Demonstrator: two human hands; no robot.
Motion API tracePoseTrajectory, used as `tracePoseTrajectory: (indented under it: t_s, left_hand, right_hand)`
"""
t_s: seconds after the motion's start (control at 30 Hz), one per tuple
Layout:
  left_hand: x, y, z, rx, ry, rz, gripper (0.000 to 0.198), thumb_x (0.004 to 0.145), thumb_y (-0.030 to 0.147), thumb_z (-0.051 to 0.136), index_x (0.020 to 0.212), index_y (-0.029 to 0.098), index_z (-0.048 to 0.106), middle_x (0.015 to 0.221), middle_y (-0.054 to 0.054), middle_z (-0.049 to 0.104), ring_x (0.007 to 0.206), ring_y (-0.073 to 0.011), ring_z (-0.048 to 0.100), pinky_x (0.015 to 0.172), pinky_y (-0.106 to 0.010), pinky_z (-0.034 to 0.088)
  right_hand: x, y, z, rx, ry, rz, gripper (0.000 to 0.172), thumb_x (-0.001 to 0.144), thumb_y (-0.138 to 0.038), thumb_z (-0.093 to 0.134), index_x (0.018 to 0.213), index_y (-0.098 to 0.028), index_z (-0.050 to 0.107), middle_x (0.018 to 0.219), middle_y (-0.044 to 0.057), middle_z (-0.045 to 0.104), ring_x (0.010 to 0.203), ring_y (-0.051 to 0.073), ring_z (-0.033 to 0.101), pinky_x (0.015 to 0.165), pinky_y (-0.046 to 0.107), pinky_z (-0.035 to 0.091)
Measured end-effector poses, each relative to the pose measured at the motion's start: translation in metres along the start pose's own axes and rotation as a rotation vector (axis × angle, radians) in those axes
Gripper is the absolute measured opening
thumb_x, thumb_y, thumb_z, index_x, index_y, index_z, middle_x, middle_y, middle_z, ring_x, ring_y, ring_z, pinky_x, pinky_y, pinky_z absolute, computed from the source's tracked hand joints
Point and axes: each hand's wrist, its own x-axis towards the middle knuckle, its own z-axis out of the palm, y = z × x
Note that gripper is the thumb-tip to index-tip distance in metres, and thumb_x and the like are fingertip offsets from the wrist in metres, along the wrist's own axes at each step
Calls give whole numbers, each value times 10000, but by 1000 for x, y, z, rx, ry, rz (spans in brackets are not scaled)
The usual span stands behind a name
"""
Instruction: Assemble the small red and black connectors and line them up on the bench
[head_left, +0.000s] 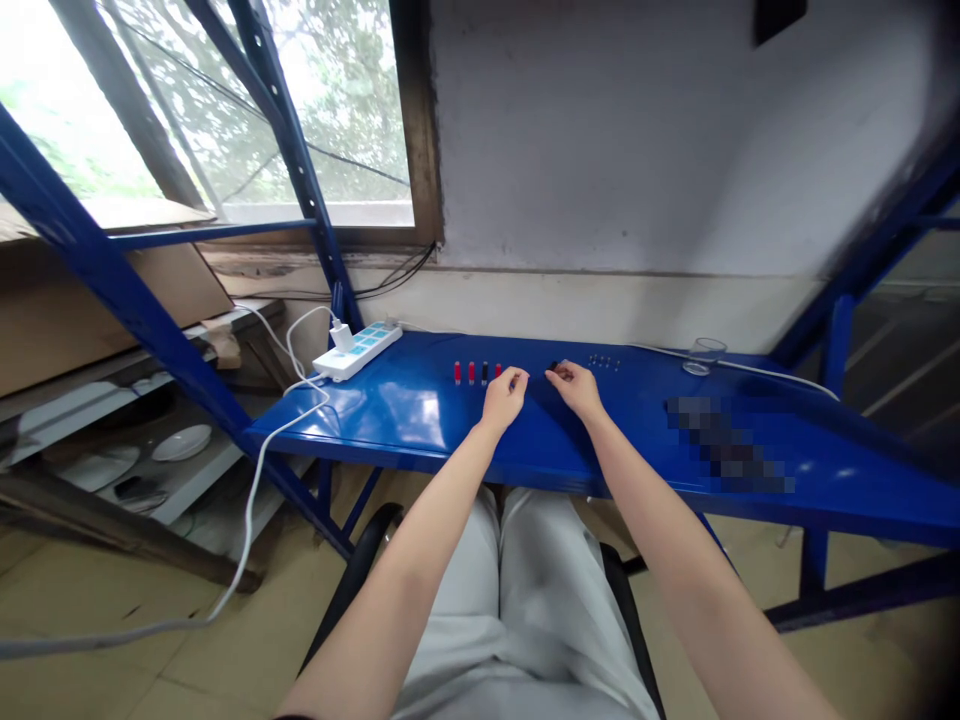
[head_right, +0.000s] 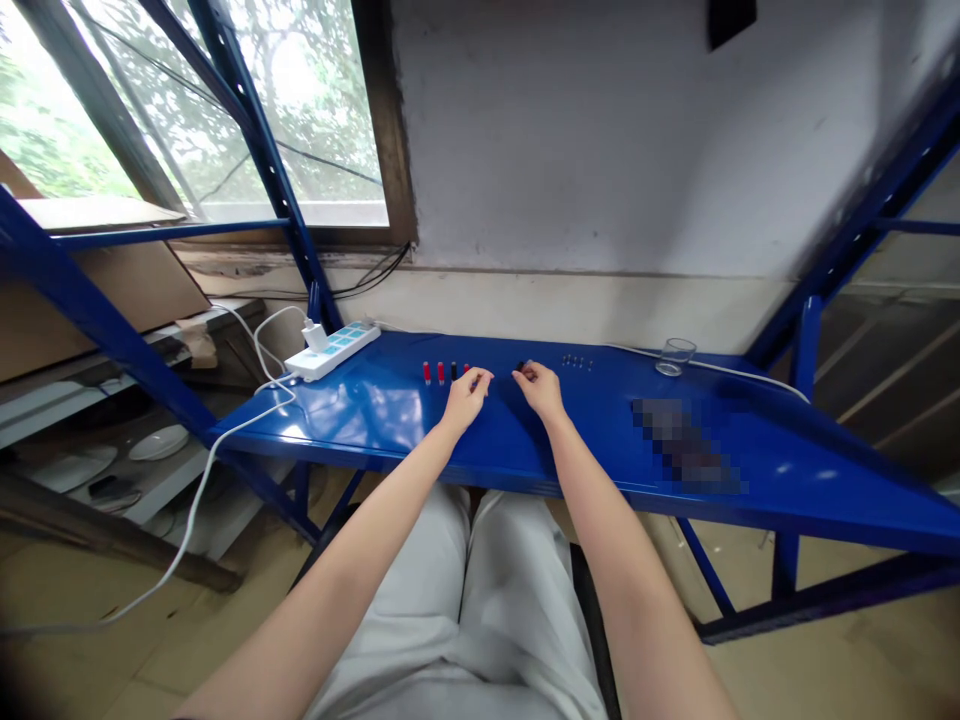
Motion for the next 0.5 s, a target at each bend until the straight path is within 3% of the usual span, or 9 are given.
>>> tracePoseTrajectory:
  t_s: [0.07, 0.17, 0.5]
  left_hand:
    - [0, -4, 0, 41, 6, 27, 218, 834, 339, 463, 820, 185, 616, 607, 9, 527, 558, -107, 485, 574, -209, 372]
    - [-1, -6, 0, 57, 12, 36, 243, 842, 357, 444, 801, 186, 613, 576, 10, 508, 534, -110, 467, 553, -214, 352]
    - [-3, -3, 2, 113, -42, 90, 296, 840, 387, 442, 694, 184, 599, 510, 18, 446, 488, -107, 395, 519, -231, 283]
  right_hand:
    - [14, 12, -2, -148, 37, 73, 219, 718, -383, 570, 704, -166, 592, 692, 57, 629, 645, 169, 552, 617, 279, 409]
    - [32, 23, -2, -292, -20, 149, 155, 723, -325, 579, 727, -175, 613, 708, 54, 641, 669, 178, 570, 616, 278, 407]
    - [57, 39, 14, -403, -75, 223, 118, 709, -301, 627, 743, -190, 654, 755, 71, 661, 712, 187, 604, 635, 286, 435]
